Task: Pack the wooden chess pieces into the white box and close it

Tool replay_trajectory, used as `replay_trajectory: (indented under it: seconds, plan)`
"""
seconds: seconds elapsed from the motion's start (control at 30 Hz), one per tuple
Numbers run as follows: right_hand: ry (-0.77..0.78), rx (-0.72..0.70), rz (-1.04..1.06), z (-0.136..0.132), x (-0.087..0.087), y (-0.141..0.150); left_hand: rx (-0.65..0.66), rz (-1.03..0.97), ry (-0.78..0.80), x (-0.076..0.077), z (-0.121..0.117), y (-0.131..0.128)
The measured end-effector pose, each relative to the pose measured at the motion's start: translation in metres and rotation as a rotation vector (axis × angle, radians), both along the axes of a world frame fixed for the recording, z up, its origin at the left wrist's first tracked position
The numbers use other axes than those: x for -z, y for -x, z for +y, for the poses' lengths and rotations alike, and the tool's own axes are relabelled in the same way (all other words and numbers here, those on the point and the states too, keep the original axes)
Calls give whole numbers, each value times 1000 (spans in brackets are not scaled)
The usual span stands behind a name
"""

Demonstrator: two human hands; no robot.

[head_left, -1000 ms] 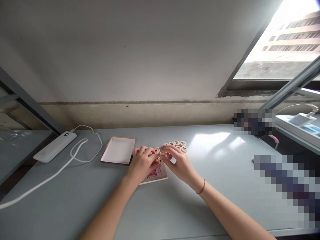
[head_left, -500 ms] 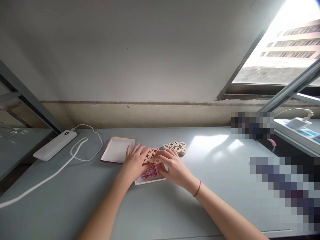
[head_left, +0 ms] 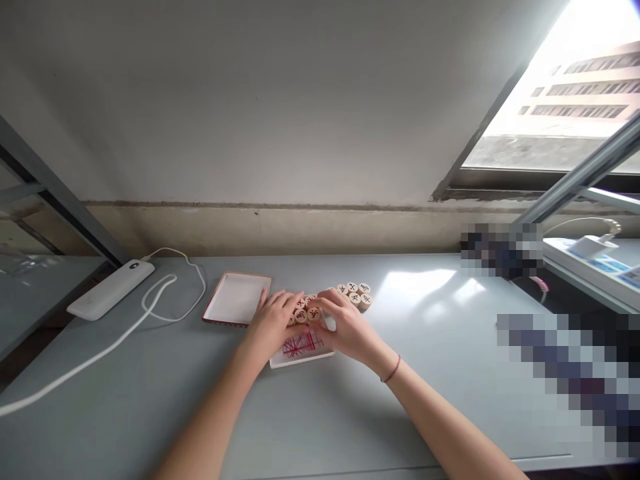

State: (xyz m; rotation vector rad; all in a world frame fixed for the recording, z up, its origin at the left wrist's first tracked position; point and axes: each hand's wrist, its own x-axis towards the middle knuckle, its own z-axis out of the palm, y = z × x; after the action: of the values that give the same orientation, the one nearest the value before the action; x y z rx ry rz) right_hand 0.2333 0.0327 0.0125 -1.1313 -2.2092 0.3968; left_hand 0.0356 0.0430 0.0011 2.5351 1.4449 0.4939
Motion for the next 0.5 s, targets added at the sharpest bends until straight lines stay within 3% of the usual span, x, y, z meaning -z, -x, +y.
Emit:
replay_trajectory:
  seconds: [0.1,0.2,0.33,0.5]
  plan:
    - [27,156,60,10,-5,-13,5,-6,-25,4,3,0]
    - [111,346,-38,23,-12,-22,35,-26,-10,6,6,1]
    - [245,379,-333,37,-22,-15,71,-36,8,6,8,2]
    - [326,403,-451,49,-23,3,82,-41,-12,4,7,3]
